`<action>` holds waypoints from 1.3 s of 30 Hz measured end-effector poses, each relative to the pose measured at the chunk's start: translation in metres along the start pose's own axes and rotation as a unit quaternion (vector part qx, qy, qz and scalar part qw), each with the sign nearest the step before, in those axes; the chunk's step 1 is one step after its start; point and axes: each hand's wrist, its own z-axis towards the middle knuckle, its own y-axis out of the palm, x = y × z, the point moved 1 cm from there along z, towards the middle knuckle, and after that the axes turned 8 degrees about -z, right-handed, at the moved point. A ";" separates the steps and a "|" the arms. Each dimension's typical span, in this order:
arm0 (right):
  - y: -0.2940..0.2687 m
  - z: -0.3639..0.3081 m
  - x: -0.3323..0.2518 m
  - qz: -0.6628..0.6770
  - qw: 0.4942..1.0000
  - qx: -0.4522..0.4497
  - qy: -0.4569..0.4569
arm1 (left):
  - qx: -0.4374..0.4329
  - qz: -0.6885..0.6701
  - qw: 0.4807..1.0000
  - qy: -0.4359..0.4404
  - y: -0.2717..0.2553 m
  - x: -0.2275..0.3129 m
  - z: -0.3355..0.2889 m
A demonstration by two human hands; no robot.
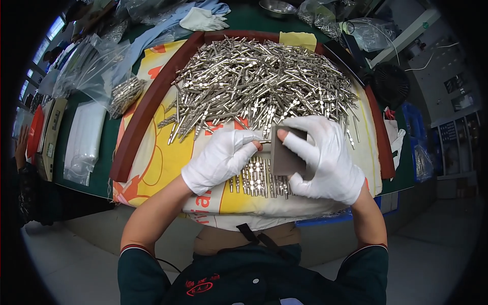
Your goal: Arranging small metal hardware components on a template for sorting and packaging.
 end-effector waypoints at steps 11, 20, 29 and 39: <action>-0.005 0.011 0.037 -0.142 0.987 0.018 0.070 | -0.054 0.067 0.996 0.011 -0.006 -0.009 0.000; -0.011 -0.002 0.050 -0.011 0.993 0.042 0.110 | -0.008 0.059 0.993 0.098 0.002 -0.001 -0.005; -0.012 -0.027 0.051 0.047 0.985 0.024 0.167 | -0.023 0.015 0.994 0.105 0.001 -0.012 -0.001; -0.012 -0.002 -0.014 0.008 1.000 -0.002 -0.008 | -0.073 0.021 0.997 0.013 0.000 0.003 -0.006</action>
